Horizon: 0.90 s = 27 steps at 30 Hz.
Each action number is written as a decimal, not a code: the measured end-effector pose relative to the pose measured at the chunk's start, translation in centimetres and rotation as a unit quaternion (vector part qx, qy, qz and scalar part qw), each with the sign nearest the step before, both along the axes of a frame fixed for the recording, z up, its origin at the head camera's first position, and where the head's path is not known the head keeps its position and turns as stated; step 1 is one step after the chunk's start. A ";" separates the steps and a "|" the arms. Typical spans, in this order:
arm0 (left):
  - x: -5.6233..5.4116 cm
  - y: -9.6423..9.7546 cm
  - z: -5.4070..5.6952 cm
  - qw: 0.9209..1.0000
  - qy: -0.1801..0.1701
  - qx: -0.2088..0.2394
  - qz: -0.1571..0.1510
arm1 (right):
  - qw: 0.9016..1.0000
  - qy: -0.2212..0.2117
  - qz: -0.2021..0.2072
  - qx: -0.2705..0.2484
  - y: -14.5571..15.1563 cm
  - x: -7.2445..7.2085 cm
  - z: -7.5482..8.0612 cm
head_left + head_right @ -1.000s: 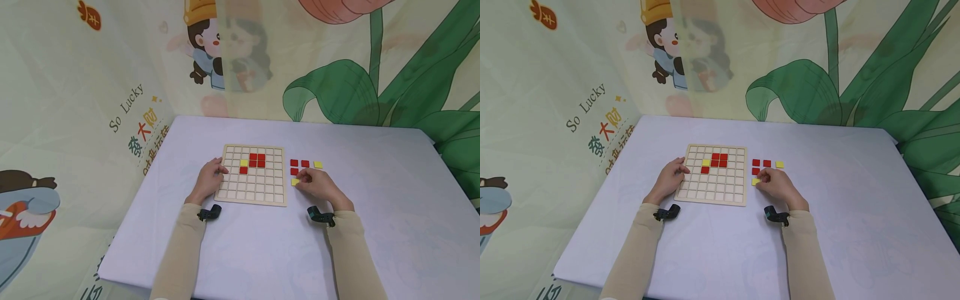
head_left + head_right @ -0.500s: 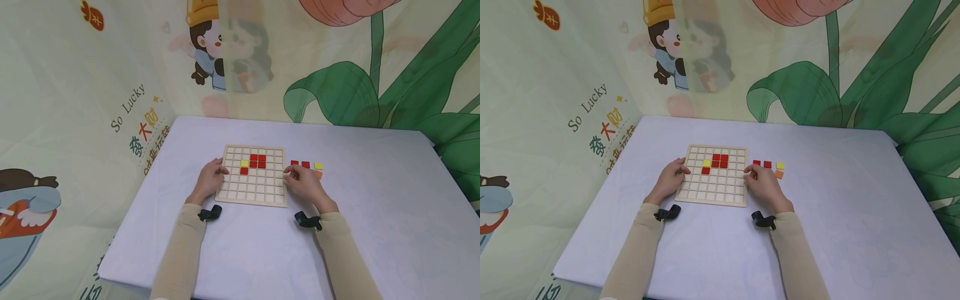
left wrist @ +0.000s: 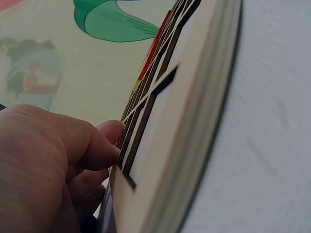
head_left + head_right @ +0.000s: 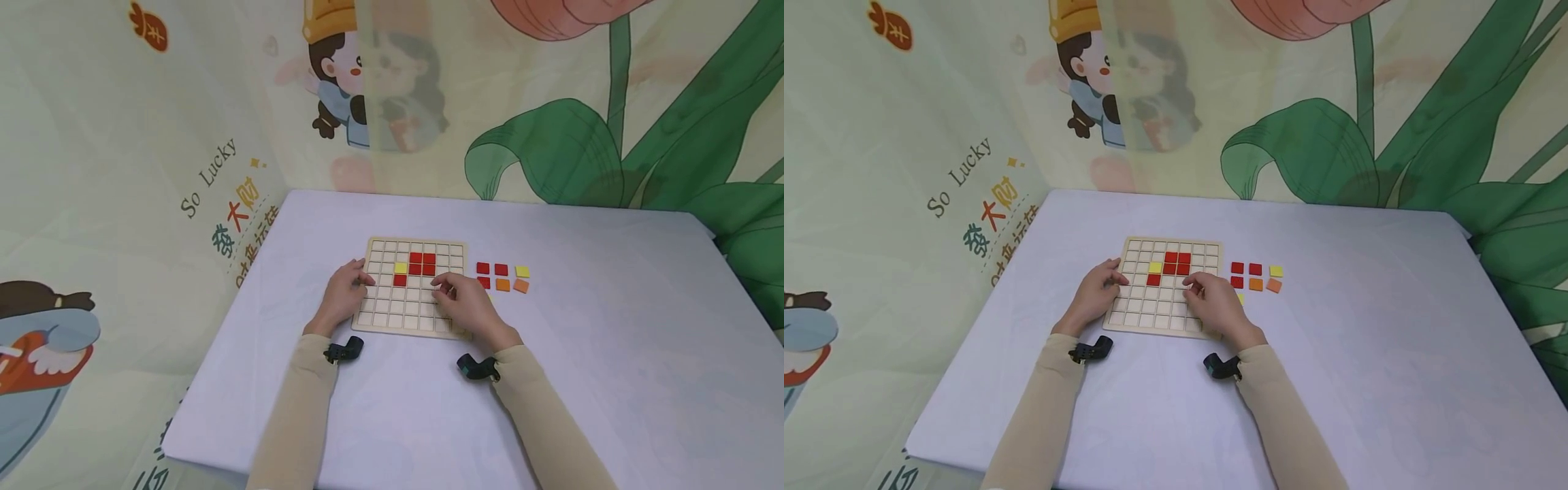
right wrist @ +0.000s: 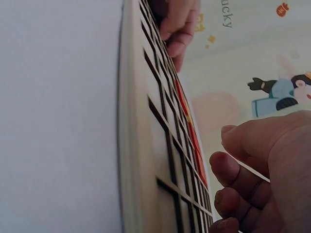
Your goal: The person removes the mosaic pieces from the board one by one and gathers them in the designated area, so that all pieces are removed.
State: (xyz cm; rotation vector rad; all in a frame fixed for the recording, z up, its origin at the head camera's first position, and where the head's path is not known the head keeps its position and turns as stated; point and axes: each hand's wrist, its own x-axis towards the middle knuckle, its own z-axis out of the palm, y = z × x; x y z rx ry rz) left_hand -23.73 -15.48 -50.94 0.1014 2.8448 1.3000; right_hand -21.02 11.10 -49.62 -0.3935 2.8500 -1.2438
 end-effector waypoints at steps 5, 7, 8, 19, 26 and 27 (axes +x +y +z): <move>0.1 -0.1 0.1 1.000 0.003 0.000 0.001 | 1.000 0.016 0.021 0.005 -1.3 -0.4 0.0; 0.1 -0.1 0.1 1.000 0.003 0.002 0.001 | 0.999 0.024 0.021 0.004 -1.7 -0.5 0.2; 0.1 -0.2 0.1 1.000 0.002 0.002 0.001 | 0.999 0.027 0.020 0.003 -1.9 -0.6 0.4; 0.0 -0.2 -0.1 1.000 0.008 0.010 -0.006 | 0.999 0.024 0.018 0.028 -4.1 -2.1 -0.2; 0.0 -0.2 -0.1 1.000 0.011 0.012 -0.009 | 0.997 0.018 0.023 0.071 -5.4 -2.0 -0.1; 0.0 -0.1 -0.1 1.000 0.011 0.012 -0.010 | 0.997 0.018 0.022 0.076 -5.5 -2.0 0.0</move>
